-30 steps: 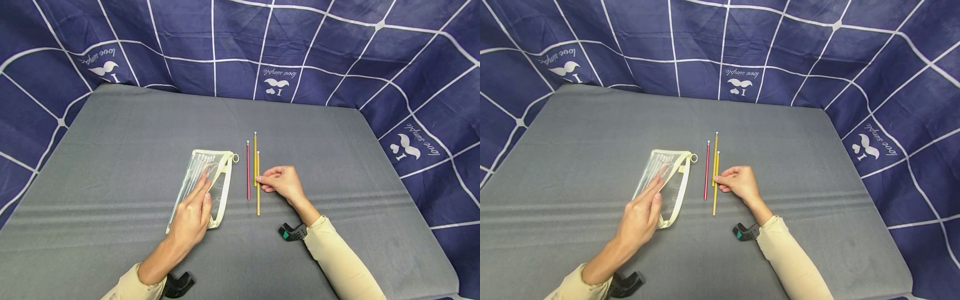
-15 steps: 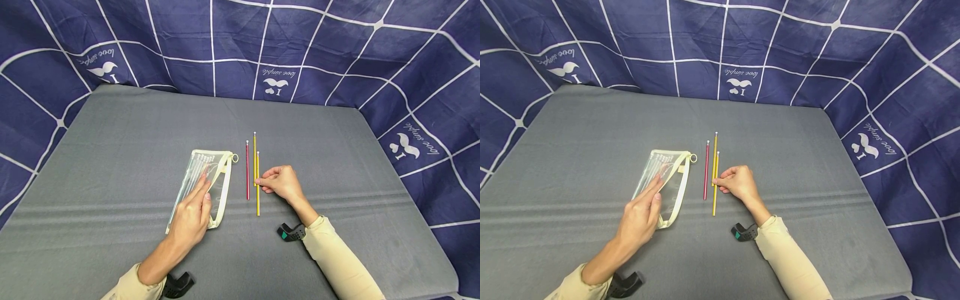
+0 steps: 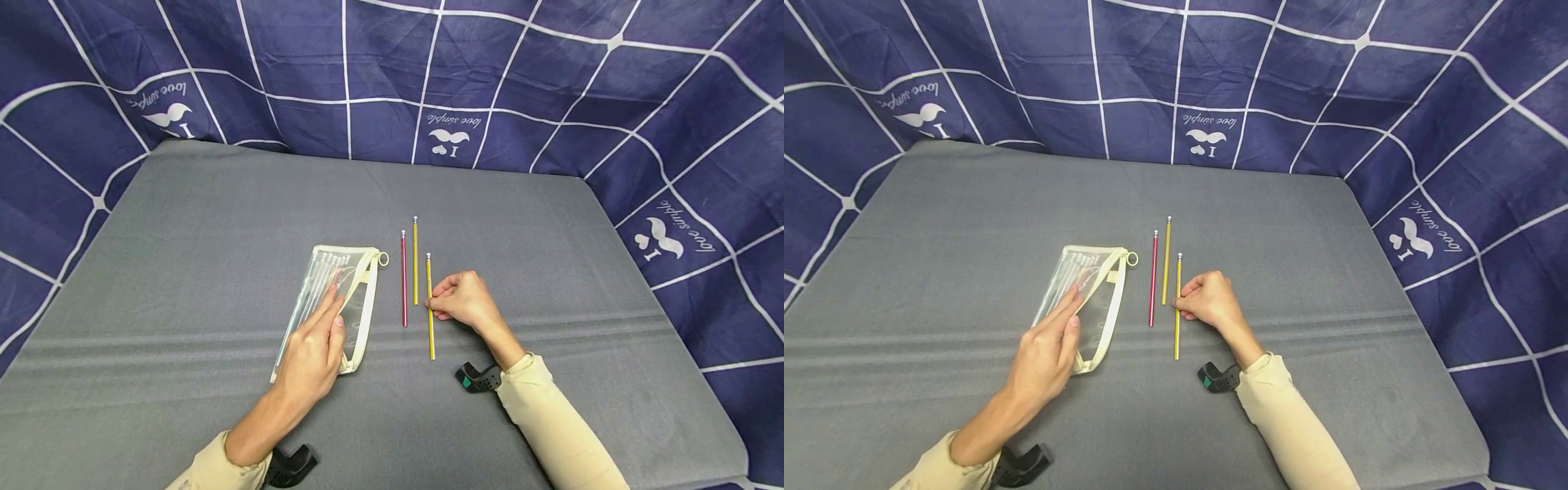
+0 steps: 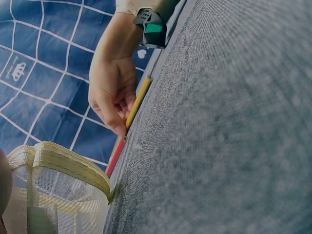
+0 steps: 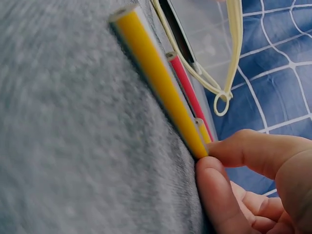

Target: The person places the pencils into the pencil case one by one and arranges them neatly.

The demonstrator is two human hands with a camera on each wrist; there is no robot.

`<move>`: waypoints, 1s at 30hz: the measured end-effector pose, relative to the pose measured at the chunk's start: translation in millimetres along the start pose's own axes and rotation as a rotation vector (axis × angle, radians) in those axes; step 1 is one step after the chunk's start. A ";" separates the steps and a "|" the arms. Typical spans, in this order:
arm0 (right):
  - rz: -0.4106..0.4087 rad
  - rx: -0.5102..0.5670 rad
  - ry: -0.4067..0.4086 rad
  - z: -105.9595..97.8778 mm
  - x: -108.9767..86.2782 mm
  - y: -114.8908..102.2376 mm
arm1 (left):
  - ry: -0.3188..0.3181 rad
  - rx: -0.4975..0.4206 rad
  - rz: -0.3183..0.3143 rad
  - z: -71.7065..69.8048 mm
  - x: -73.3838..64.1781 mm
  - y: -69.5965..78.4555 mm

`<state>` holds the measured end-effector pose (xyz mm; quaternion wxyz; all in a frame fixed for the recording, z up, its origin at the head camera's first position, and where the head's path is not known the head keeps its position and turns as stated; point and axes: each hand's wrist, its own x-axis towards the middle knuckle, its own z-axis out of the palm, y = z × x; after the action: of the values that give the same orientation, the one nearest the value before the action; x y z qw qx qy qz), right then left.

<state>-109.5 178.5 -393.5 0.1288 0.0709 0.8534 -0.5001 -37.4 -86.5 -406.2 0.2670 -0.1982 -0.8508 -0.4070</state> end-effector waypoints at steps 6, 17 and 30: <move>0.018 -0.037 -0.016 -3.1 -1.7 -3.2 | 0.002 0.002 0.011 -0.3 0.4 -0.4; 0.009 -0.059 -0.017 -4.5 -2.0 -3.2 | 0.007 0.001 0.015 0.3 0.1 -0.9; 0.029 0.154 -0.103 -10.5 -0.4 5.2 | 0.018 -0.016 0.016 1.4 -0.1 -1.7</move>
<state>-109.4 190.2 -392.8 0.1741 0.0672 0.8034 -0.5654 -38.7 -86.3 -408.0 0.2764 -0.2034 -0.8435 -0.4133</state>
